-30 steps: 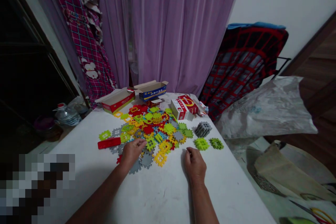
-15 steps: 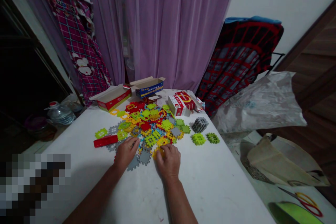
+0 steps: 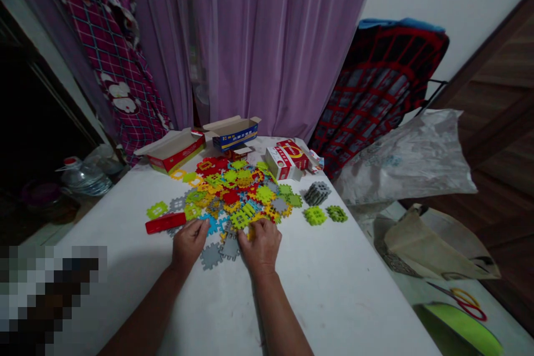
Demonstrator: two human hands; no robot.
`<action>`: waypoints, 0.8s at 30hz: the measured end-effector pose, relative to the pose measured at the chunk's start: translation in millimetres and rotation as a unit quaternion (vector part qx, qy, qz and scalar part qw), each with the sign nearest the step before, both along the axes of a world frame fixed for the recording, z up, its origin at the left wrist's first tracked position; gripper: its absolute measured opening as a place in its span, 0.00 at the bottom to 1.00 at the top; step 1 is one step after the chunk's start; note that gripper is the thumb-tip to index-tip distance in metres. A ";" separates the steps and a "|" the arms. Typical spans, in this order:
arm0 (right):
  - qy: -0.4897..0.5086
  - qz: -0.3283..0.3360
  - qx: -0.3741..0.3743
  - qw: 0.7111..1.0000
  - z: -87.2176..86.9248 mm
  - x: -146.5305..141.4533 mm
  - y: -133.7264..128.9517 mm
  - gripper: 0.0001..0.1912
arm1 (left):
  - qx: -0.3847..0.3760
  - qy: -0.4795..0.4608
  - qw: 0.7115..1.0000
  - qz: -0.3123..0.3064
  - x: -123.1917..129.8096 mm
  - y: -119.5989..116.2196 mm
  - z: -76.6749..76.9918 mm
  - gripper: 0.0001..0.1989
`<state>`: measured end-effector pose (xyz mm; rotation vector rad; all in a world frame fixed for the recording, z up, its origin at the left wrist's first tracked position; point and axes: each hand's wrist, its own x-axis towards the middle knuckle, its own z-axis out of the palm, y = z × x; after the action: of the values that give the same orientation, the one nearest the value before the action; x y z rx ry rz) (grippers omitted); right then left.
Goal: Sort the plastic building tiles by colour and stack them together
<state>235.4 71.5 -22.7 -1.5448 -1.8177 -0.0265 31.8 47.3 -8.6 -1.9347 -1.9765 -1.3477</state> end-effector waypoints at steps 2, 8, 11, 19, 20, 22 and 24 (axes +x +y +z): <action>-0.003 -0.001 0.004 1.000 0.9 -0.8 -0.1 0.15 | 0.007 0.005 1.000 0.000 0.1 0.5 -1.3 0.22; -0.014 0.005 0.012 1.000 -2.4 -2.7 3.1 0.15 | 0.003 0.012 1.000 -0.003 0.3 0.3 -2.3 0.22; -0.010 0.012 0.016 1.000 -4.3 -3.3 4.8 0.14 | 0.001 0.016 1.000 -0.001 0.8 0.1 -2.7 0.22; 0.038 -0.006 0.073 0.997 -2.7 2.6 -1.3 0.12 | 0.012 0.016 1.000 -0.008 -0.1 -0.7 -0.5 0.22; 0.043 -0.013 0.083 0.996 -3.4 10.0 -0.6 0.12 | 0.012 0.015 1.000 -0.009 -0.5 -0.8 -0.2 0.22; 0.049 -0.034 0.104 0.993 -5.8 33.4 3.1 0.12 | 0.013 0.014 1.000 -0.012 -1.4 -0.6 0.0 0.22; 0.056 -0.077 0.123 0.988 -8.7 66.4 9.2 0.12 | 0.016 0.012 1.000 -0.013 -2.1 0.0 -0.4 0.22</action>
<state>301.7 80.7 -31.5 -1.4761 -1.5421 -0.2239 29.7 47.3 -9.0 -1.9586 -1.9134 -1.3476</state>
